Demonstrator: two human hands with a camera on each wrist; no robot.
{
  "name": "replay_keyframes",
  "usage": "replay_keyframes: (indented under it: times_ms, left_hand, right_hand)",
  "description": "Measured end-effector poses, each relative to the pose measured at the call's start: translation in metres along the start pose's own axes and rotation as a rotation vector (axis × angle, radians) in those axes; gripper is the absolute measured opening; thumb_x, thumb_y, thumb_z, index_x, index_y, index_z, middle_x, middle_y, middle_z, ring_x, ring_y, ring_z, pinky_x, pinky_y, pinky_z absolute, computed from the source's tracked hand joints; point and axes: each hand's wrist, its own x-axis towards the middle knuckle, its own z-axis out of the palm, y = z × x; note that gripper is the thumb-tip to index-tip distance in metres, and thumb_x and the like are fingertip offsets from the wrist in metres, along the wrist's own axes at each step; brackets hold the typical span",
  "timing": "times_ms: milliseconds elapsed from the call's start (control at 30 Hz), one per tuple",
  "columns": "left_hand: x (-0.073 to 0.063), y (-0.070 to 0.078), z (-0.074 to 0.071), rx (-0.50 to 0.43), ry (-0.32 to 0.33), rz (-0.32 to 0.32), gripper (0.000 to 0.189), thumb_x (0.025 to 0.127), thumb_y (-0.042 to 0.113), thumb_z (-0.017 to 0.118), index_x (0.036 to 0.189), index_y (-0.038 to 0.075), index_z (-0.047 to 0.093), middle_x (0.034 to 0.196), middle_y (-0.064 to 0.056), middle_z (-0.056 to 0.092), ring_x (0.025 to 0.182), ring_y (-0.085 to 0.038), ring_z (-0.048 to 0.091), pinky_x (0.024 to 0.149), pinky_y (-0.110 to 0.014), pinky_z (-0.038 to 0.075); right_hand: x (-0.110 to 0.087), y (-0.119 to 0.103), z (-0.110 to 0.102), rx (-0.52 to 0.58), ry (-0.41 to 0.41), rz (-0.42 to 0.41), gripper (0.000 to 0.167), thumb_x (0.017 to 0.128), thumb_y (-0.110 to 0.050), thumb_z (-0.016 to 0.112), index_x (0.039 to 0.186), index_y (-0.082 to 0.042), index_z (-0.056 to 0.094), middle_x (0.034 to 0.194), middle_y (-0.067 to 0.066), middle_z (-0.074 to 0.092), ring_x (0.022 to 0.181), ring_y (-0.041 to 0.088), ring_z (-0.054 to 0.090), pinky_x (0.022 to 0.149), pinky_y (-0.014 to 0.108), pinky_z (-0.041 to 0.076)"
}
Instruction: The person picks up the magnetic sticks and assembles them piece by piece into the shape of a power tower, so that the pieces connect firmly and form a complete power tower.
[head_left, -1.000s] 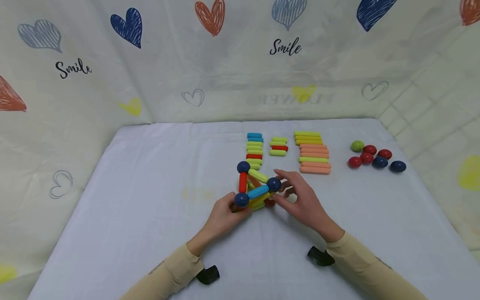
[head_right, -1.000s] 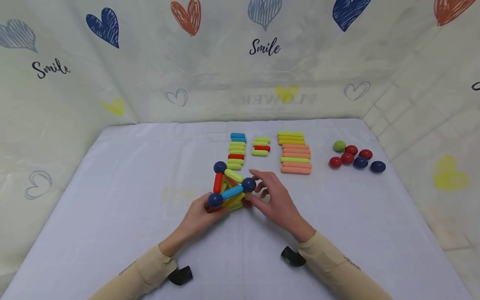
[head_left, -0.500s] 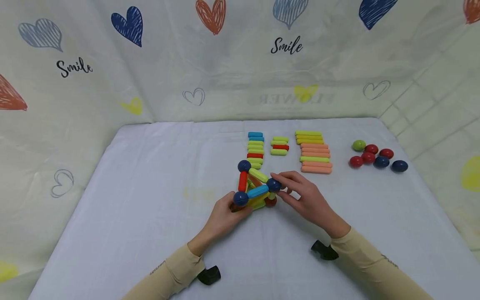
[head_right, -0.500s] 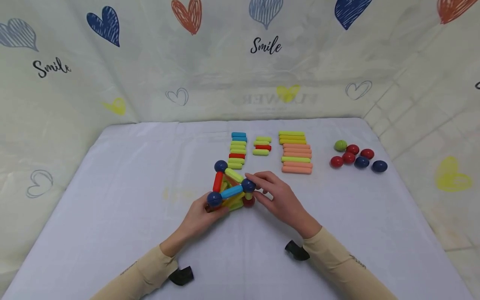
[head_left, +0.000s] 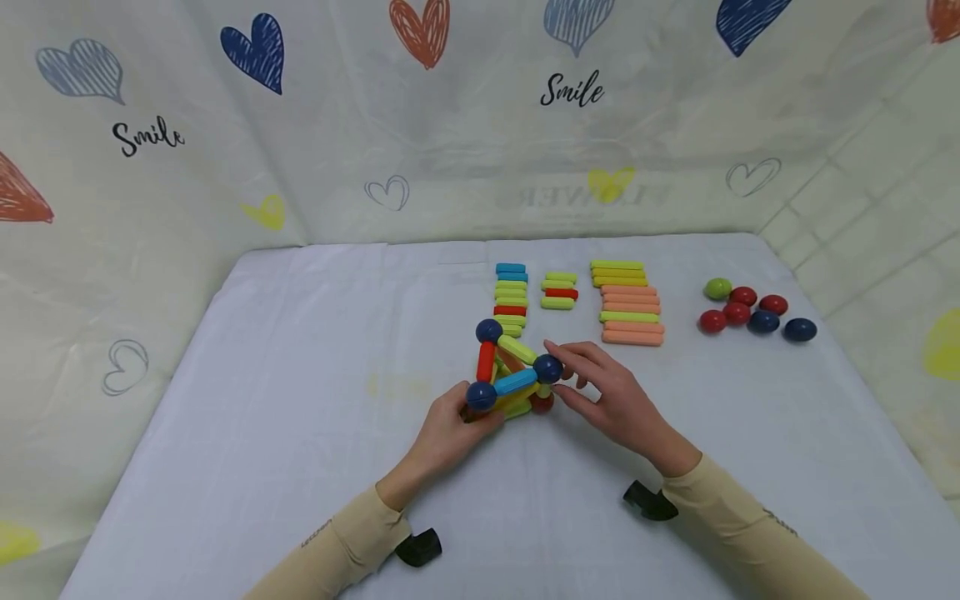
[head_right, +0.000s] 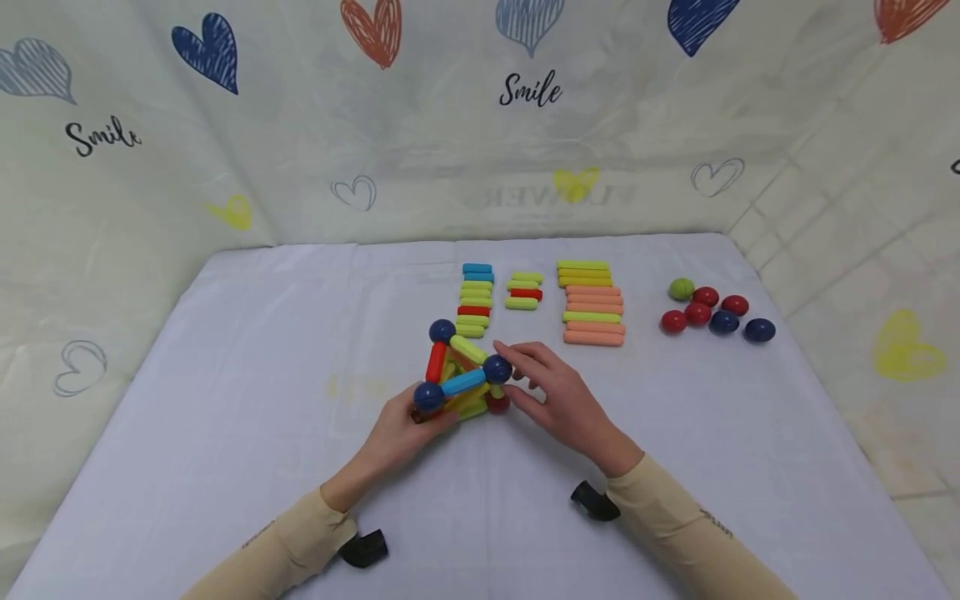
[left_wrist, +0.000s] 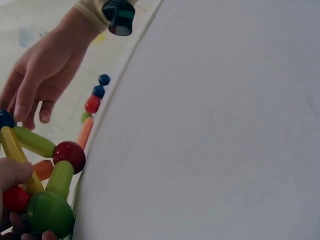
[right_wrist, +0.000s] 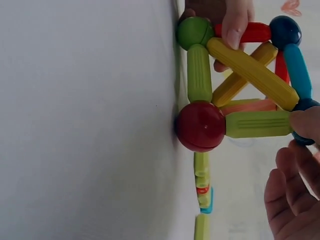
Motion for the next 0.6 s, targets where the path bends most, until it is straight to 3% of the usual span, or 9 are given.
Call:
replay_keyframes:
  times_ms: [300, 600]
  left_hand:
    - [0.002, 0.0, -0.005, 0.037, -0.029, 0.031, 0.018, 0.084, 0.019, 0.078, 0.09, 0.01, 0.063, 0.078, 0.003, 0.054, 0.072, -0.014, 0.051, 0.061, -0.023, 0.041]
    - [0.003, 0.002, -0.005, 0.069, -0.034, 0.059, 0.019, 0.085, 0.016, 0.077, 0.095, 0.008, 0.064, 0.078, 0.003, 0.055, 0.072, -0.014, 0.052, 0.06, -0.023, 0.044]
  right_hand:
    - [-0.007, 0.004, 0.009, 0.12, -0.11, 0.224, 0.037, 0.086, -0.006, 0.074, 0.12, -0.006, 0.058, 0.103, 0.005, 0.063, 0.084, 0.013, 0.061, 0.071, 0.027, 0.057]
    - [-0.006, 0.004, 0.014, 0.101, -0.1, 0.227, 0.029, 0.086, -0.006, 0.075, 0.112, -0.01, 0.062, 0.1, -0.001, 0.063, 0.084, 0.011, 0.059, 0.073, 0.027, 0.057]
